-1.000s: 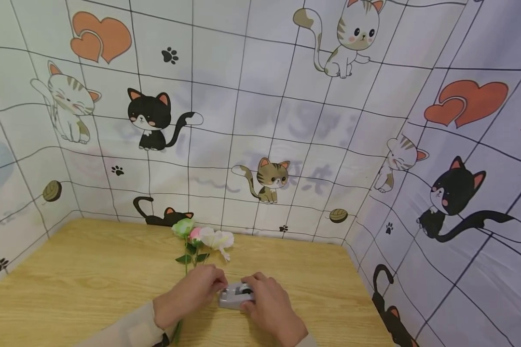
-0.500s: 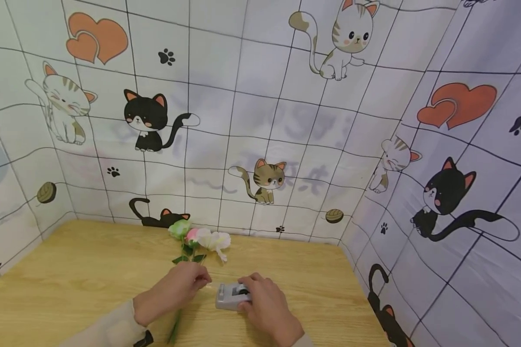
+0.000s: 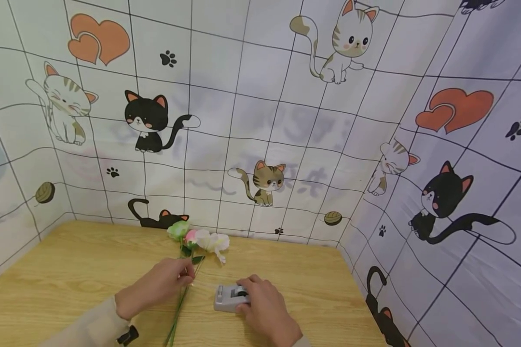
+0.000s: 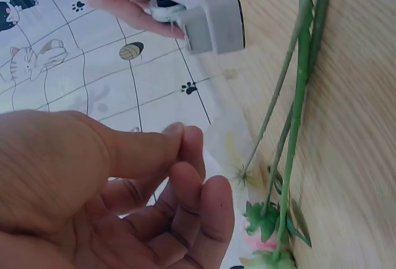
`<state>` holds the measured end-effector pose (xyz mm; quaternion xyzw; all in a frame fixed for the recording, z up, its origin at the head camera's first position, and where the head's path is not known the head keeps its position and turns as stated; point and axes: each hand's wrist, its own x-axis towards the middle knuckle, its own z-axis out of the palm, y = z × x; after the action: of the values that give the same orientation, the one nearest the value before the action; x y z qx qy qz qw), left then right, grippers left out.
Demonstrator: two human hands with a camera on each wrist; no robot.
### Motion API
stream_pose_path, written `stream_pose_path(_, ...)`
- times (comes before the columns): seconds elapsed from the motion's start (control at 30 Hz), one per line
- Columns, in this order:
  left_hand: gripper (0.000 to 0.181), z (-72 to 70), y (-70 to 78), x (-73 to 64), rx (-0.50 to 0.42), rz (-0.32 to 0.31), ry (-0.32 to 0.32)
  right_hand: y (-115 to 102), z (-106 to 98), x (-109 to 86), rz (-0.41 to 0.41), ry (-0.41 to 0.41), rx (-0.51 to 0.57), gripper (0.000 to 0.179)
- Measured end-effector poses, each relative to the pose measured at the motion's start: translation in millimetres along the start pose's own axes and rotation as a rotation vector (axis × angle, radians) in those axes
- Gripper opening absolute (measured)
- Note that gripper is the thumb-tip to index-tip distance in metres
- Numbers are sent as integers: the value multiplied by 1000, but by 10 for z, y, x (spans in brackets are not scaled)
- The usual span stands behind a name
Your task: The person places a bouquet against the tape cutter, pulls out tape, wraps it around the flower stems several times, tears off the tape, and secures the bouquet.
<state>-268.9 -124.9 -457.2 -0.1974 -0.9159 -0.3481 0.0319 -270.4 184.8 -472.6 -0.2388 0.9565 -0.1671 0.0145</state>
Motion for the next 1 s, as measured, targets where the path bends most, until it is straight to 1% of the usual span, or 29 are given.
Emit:
stream_pose_path(0.07,12,-20,-31,-7,10,-7,4,0,7,-1,0,2,0,59)
stream_pose_path(0.17,16,-53,-73,-28,7,-34,3,-2,12,-4,1,6,-6,59)
stream_pose_path(0.37,15,-120,-130,-65,9,-45,9,-1,5,-12,-1,4,-15,59)
stream_pose_path(0.53,11,-206,-195,-100,29,-100,18,7,18,-9,-7,9,-18,59)
stream_pose_path(0.63,12,-236,-254,-124,26,-118,28,-4,16,-2,2,1,-19,59)
stream_pose_path(0.8,16,-194,-275,-132,6,-144,37,-11,-13,2,14,-13,-25,59)
stream_pose_path(1.0,20,-102,-316,-110,64,-133,65,-5,7,15,20,-14,-25,60)
